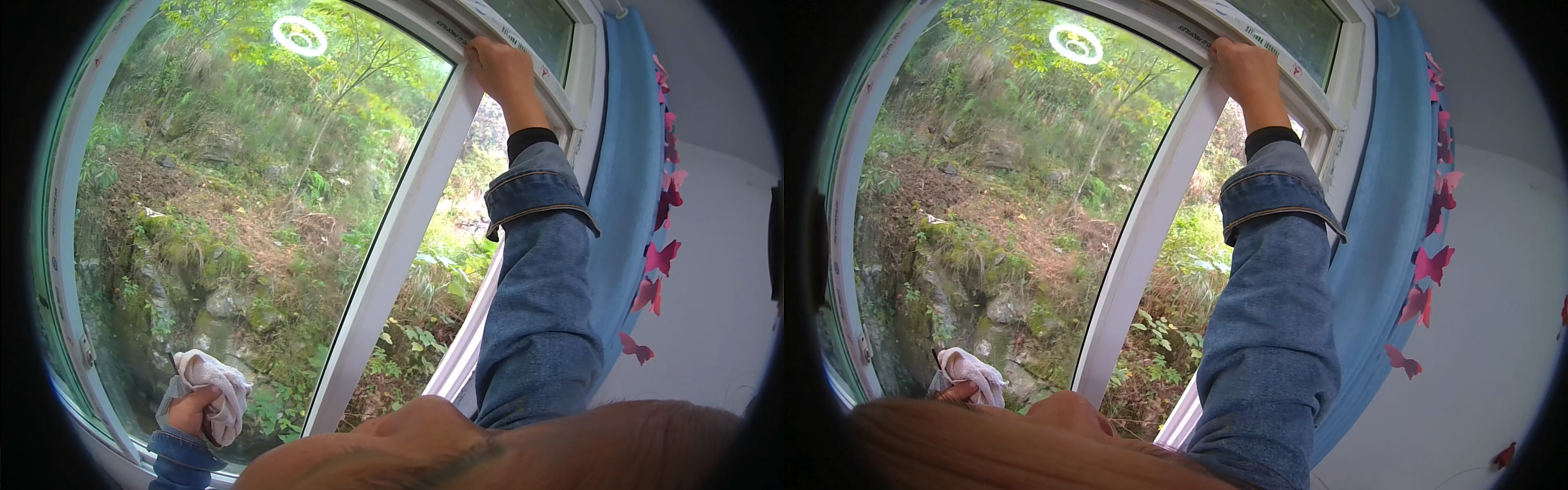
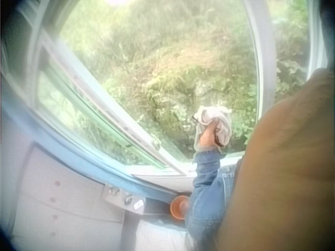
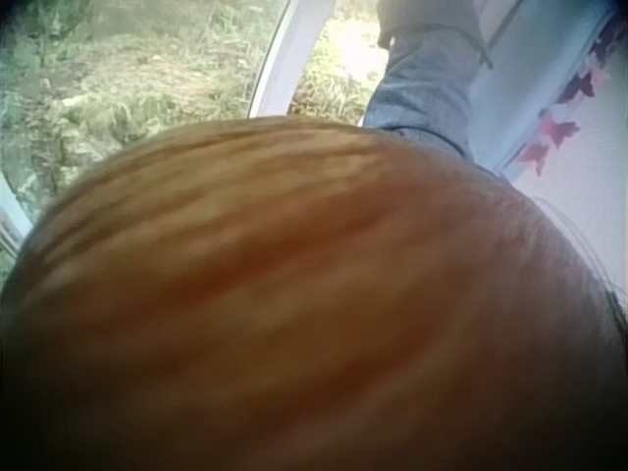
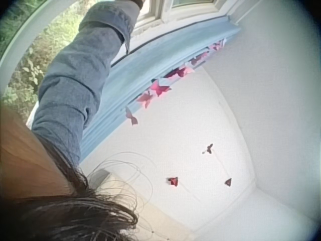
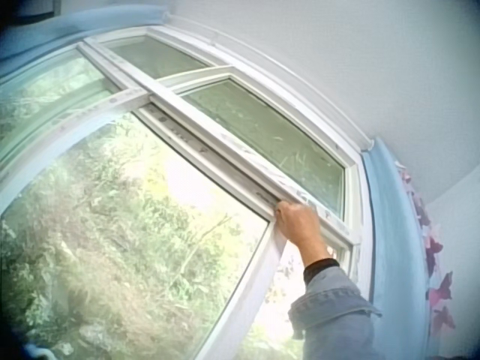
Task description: The person cleans a large curved window using a cloth and a squeegee. They wipe the glass surface and the window frame, then use the squeegee to remove water from the pane.
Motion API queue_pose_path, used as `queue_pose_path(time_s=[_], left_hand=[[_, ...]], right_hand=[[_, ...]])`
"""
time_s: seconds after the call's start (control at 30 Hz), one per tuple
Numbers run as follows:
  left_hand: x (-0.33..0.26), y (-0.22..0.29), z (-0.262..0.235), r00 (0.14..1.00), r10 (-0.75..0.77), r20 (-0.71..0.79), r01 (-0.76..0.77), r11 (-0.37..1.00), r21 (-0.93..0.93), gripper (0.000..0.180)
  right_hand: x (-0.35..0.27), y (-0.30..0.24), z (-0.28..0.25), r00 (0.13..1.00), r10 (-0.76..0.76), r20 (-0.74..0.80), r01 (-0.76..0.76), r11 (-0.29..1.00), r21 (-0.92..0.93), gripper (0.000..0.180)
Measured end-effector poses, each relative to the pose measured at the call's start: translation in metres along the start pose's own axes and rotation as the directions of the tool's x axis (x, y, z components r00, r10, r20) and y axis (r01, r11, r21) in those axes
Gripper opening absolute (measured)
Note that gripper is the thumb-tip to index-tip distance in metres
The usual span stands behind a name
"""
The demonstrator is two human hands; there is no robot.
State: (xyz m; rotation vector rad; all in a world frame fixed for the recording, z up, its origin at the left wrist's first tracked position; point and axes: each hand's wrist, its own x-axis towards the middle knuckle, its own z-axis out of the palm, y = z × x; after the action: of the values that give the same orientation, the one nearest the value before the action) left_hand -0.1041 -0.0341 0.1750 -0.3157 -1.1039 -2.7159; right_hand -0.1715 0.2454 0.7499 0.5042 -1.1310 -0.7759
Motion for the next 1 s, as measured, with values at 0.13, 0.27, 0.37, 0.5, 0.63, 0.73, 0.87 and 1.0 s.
queue_pose_path(time_s=[0.13,0.27,0.37,0.5,0.63,0.73,0.87,1.0], left_hand=[[-0.003,0.004,0.006,1.000,-0.029,-0.010,0.029,0.999,-0.038,0.037],[0.000,0.003,0.002,0.999,-0.035,-0.024,0.035,0.999,0.002,0.038],[0.000,0.002,0.001,0.999,-0.026,-0.047,0.026,1.000,0.015,0.038],[0.001,0.001,-0.004,0.999,-0.041,-0.023,0.041,0.999,0.011,0.038],[-0.001,0.002,0.001,0.999,-0.039,-0.007,0.039,0.999,0.006,0.038],[-0.002,0.003,0.001,0.999,-0.039,0.000,0.039,0.999,-0.001,0.037],[0.001,0.004,0.003,0.999,-0.043,0.011,0.043,0.999,-0.005,0.037],[-0.001,0.005,0.002,0.999,-0.040,0.007,0.040,0.999,-0.001,0.037]], right_hand=[[-0.002,-0.013,0.006,0.995,0.072,-0.064,-0.075,0.996,-0.046,0.011],[-0.003,-0.016,0.017,0.982,0.108,-0.156,-0.128,0.984,-0.124,0.011],[-0.001,-0.016,0.021,0.977,0.103,-0.185,-0.132,0.980,-0.151,0.007],[0.000,-0.020,0.024,0.970,0.225,-0.090,-0.238,0.955,-0.176,0.012],[-0.003,-0.017,0.026,0.964,0.232,-0.130,-0.250,0.957,-0.147,0.011],[-0.004,-0.019,0.027,0.956,0.258,-0.138,-0.274,0.954,-0.118,0.010],[-0.005,-0.016,0.023,0.951,0.294,-0.094,-0.304,0.946,-0.113,0.011],[-0.018,-0.018,0.014,0.938,0.339,-0.075,-0.329,0.937,0.117,0.014]])
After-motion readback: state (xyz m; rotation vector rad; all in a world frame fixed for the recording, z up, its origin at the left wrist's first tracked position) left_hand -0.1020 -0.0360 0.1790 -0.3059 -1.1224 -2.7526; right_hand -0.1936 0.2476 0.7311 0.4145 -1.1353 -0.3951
